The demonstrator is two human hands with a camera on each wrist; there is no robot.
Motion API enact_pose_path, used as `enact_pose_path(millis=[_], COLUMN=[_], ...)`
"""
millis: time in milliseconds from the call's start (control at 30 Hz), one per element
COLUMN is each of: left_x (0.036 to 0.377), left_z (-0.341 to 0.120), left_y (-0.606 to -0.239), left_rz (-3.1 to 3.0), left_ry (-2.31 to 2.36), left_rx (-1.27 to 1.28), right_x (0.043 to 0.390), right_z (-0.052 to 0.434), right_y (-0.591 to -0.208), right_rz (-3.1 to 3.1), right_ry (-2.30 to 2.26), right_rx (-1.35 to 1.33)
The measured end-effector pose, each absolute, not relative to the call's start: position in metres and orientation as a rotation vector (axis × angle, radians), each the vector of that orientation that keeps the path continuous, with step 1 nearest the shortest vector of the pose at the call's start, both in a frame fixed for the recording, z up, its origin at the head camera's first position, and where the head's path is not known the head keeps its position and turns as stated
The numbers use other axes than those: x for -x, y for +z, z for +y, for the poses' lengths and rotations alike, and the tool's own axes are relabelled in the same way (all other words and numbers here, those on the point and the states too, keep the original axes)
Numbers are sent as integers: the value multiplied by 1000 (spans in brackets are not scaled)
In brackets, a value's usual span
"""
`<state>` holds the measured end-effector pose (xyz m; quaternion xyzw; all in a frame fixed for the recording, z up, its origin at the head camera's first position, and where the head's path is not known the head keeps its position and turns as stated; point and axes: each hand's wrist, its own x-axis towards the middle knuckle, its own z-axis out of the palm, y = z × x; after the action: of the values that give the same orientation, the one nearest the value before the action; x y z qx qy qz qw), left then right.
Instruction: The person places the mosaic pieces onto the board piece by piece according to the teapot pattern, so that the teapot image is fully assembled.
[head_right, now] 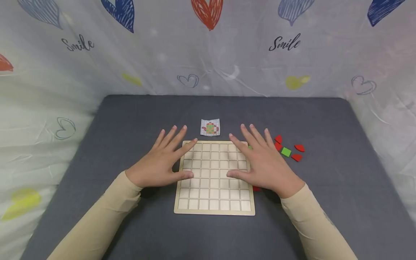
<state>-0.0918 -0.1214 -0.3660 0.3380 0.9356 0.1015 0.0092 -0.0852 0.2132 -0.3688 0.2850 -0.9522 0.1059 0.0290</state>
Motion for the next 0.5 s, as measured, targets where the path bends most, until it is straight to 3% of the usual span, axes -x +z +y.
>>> enact_pose_path(millis=[500], left_x=[109], left_z=[-142], left_y=[-400], left_rz=[2761], left_ry=[429], left_rx=[-868], right_x=[83], right_z=[247], right_y=[-374], right_rz=[-3037], right_ry=[496], right_rx=[-734])
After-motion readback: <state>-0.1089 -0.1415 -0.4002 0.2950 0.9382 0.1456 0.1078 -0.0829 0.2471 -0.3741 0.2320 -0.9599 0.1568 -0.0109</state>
